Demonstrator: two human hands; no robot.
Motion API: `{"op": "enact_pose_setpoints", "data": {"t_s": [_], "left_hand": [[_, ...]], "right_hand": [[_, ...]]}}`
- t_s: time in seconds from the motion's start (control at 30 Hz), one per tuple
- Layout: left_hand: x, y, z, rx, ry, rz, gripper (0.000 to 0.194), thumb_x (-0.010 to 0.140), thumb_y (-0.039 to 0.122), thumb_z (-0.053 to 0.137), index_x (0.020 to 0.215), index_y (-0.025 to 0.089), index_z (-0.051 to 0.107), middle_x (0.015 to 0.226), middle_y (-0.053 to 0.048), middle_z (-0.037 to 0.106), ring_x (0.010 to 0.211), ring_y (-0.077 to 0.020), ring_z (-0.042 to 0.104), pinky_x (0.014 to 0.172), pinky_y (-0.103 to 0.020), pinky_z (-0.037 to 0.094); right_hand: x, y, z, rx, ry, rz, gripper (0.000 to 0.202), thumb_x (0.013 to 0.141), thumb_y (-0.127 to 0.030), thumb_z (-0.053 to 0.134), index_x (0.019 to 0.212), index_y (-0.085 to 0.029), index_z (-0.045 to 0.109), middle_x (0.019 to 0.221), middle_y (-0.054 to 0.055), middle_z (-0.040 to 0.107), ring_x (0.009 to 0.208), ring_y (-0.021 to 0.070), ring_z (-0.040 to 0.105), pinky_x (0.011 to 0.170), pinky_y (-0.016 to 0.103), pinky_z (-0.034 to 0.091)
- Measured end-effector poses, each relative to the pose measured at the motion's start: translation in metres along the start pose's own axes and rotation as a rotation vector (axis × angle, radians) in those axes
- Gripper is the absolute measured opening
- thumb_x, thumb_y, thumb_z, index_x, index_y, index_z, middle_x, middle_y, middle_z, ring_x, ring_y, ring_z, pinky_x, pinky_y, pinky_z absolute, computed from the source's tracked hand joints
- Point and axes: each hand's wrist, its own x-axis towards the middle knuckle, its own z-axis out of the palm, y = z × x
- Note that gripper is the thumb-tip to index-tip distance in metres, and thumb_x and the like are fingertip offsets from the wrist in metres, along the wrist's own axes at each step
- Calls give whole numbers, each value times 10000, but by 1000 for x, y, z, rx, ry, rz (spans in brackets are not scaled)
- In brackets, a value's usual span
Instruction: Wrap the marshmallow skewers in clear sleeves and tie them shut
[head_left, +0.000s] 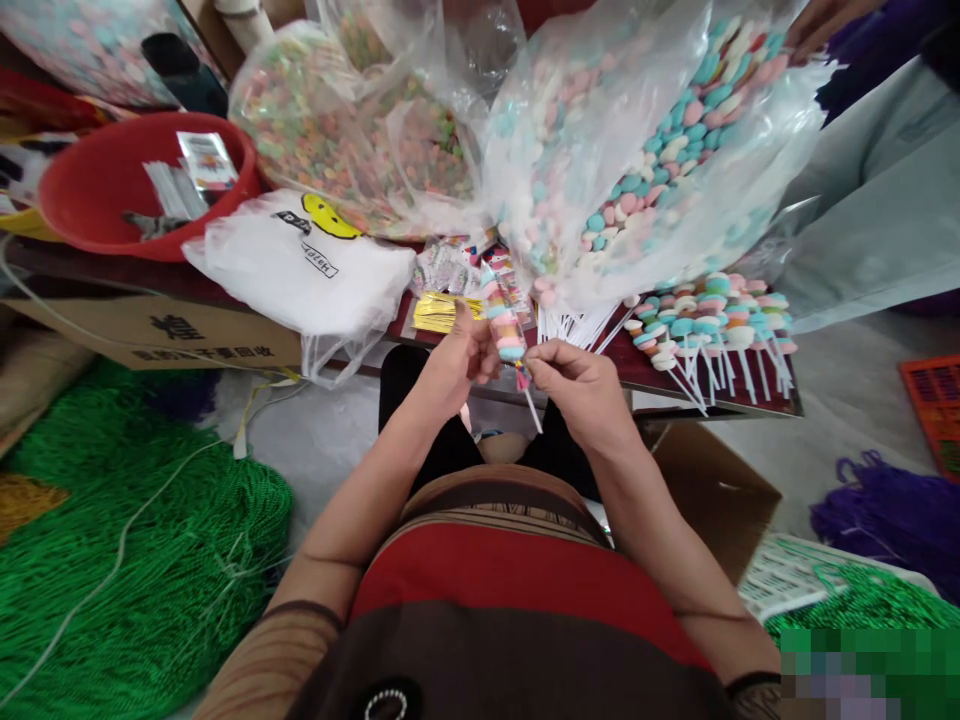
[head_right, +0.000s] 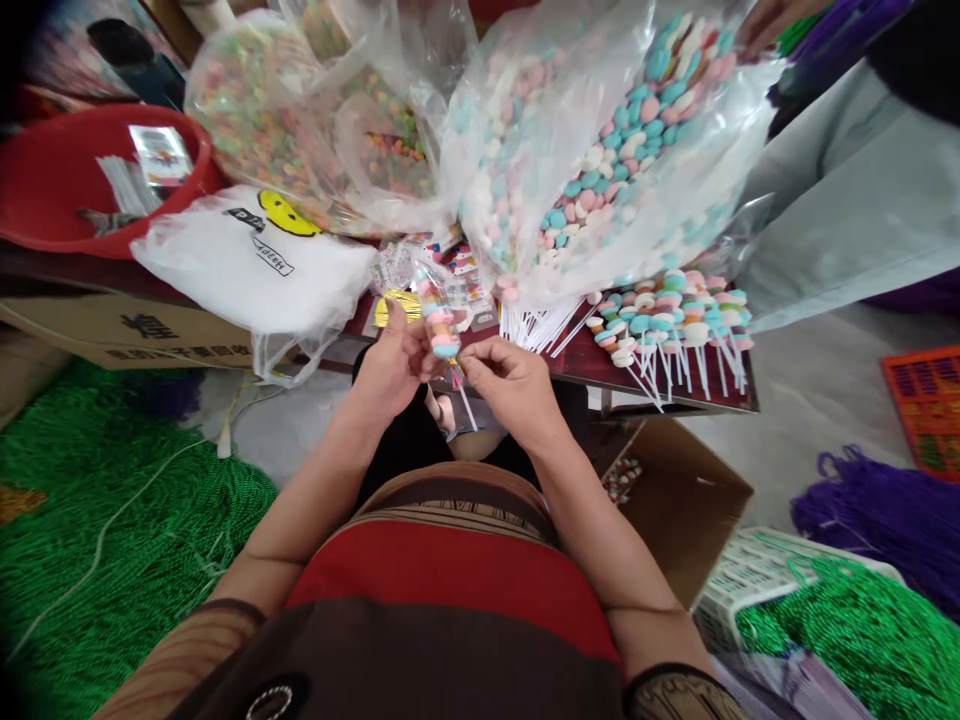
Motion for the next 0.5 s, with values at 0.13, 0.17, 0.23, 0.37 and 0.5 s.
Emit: {"op": "enact_pose_setpoints", "data": {"t_s": [0.13,0.17,0.23,0.37,0.5], "left_hand": [[-13,14,-2,-4,-122,-92,863,864,871,274,708,162,739,425,15,390,414,-100,426,437,-242,296],[-17,14,-3,46,-190,-113,842,854,869,330,697,153,745,412,23,372,397,-90,396,435,-241,274],[-20,7,-3,154,-304,-141,819,840,862,396,673,136,738,385,44,331,362,-60,300,432,-238,233],[-11,-16,-1,79,-261,-246,868,848,890,224,583,161,614,371,49,331,335,-57,238,407,-237,224],[-7,-25,5,-34,-109,-210,689,841,804,492,532,189,473,371,77,307,349,-51,265,426,-219,296]], "right_hand": [[2,-1,1,-143,68,-86,109,822,-271,658,746,-199,688,715,-7,676,665,134,596,684,290,494],[3,-3,1,-194,100,-146,109,832,-261,653,747,-204,688,739,2,686,684,141,608,693,295,501],[3,-6,2,-276,146,-276,117,857,-246,642,756,-216,694,792,19,704,728,155,630,708,304,512],[-1,-4,2,-275,152,-386,123,882,-223,640,777,-232,703,845,27,716,803,172,659,771,329,534],[-6,11,-4,-219,61,-302,102,867,-262,667,780,-234,713,878,30,708,855,181,669,855,360,537]]}}
